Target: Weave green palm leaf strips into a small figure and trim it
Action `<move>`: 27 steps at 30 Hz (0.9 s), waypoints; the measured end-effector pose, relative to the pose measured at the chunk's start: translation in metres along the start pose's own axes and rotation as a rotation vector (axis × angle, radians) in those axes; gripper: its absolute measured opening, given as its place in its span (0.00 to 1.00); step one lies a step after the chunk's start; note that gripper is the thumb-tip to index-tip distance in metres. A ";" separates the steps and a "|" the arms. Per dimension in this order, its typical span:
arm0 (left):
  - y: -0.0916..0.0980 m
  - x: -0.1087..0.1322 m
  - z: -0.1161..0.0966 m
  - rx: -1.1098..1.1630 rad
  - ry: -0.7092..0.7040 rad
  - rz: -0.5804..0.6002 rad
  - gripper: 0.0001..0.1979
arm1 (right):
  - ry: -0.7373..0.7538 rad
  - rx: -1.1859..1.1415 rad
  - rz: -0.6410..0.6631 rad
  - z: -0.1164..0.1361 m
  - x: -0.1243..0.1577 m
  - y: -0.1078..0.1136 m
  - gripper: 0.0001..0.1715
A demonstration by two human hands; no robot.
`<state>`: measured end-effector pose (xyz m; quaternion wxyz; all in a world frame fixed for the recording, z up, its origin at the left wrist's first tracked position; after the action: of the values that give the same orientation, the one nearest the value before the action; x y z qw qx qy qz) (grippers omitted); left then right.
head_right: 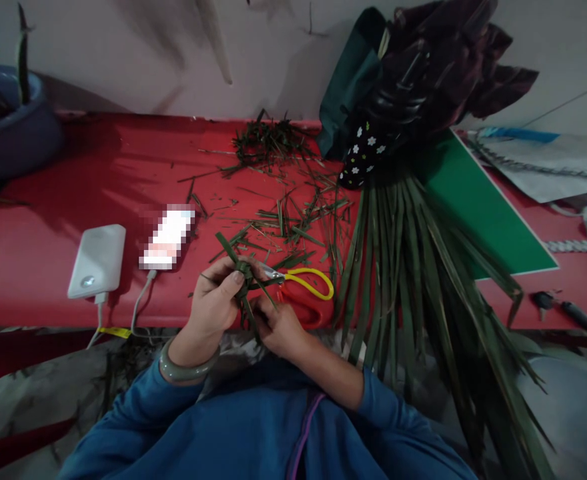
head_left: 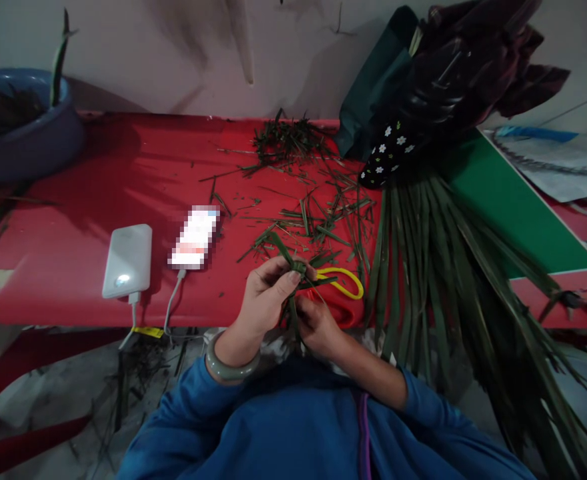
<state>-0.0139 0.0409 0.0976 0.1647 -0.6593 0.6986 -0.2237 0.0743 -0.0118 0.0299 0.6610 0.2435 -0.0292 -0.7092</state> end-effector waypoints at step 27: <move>0.001 0.008 0.001 -0.022 0.081 -0.049 0.07 | -0.058 0.034 0.057 0.004 0.007 0.000 0.08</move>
<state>-0.0145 0.0330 0.0970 0.1235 -0.6684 0.6907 -0.2467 0.0723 -0.0198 0.0310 0.6756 0.2330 -0.0673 -0.6962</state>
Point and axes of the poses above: each hand's wrist, its own x-axis away from the middle knuckle, its own y-axis out of the back of the hand, z = x × y, the point moved 4 cm from there along -x, towards the middle knuckle, and after that the axes turned 15 degrees about -z, right-handed, at the moved point
